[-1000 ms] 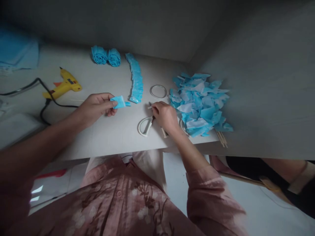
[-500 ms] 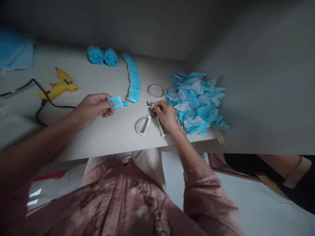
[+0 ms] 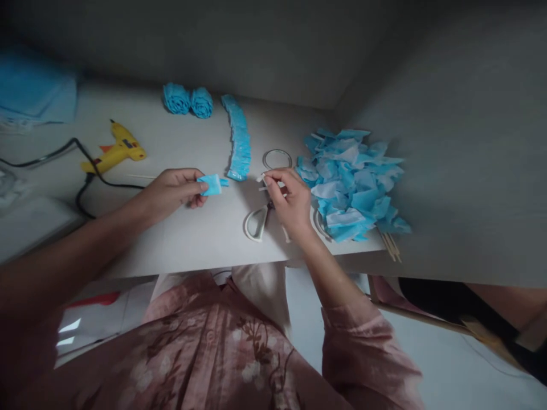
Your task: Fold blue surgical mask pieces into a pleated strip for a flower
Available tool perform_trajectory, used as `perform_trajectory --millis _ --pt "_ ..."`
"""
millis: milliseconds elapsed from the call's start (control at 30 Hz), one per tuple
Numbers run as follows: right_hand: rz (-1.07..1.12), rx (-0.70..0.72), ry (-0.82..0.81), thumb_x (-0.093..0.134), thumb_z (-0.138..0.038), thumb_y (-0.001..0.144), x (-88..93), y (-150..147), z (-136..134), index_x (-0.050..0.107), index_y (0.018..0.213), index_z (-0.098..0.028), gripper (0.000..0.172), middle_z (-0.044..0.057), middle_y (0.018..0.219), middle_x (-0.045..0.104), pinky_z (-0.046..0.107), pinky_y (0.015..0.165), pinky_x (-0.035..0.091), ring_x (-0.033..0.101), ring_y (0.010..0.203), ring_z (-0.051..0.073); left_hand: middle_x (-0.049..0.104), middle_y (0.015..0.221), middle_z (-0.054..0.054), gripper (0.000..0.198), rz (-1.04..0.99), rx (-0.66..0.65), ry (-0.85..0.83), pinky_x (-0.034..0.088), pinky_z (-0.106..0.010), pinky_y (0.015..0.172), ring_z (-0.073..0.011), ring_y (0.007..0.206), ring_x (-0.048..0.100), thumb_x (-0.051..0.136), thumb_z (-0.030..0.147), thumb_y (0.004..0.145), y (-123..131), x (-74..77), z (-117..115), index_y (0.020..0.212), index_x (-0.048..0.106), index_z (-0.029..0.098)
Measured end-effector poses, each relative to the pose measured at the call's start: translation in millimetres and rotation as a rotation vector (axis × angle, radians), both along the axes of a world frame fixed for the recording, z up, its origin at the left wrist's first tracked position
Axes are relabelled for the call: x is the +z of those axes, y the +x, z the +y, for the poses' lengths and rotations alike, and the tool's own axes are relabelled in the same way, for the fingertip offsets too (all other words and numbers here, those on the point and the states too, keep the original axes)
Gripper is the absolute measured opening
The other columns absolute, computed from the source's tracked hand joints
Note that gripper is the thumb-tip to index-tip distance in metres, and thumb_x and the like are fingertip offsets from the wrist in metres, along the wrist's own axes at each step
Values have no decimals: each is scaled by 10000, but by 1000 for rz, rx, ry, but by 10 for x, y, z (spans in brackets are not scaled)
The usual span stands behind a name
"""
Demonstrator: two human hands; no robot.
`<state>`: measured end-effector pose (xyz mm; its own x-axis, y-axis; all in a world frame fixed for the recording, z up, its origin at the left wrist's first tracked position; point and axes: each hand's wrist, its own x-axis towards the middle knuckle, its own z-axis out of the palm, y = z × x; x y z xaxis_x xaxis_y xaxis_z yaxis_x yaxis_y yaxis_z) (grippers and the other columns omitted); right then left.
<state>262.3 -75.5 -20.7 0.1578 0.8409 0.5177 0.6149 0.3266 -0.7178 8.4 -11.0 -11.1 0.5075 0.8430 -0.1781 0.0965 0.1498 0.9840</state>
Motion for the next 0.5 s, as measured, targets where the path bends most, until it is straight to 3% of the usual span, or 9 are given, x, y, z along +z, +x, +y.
perform_trajectory --millis 100,200,500 --pt "-210 8 231 594 -304 961 131 -191 -5 744 948 -234 166 35 902 711 288 667 532 654 841 159 615 587 16 138 9 -32 -18 372 -186 474 -68 490 515 690 246 776 9 48 -29 740 588 162" --pt "-358 34 362 581 -271 970 166 -337 24 751 964 -241 172 27 845 700 317 696 520 646 792 159 606 569 22 129 9 -66 -37 376 -181 470 -65 479 509 687 230 779 17 102 -64 736 586 163" --pt "-526 200 416 593 -217 954 130 -431 106 735 1052 -301 192 32 846 664 371 742 485 618 814 190 595 545 23 96 -33 -134 -73 384 -173 456 -69 482 522 684 169 801 28 127 -96 736 616 152"
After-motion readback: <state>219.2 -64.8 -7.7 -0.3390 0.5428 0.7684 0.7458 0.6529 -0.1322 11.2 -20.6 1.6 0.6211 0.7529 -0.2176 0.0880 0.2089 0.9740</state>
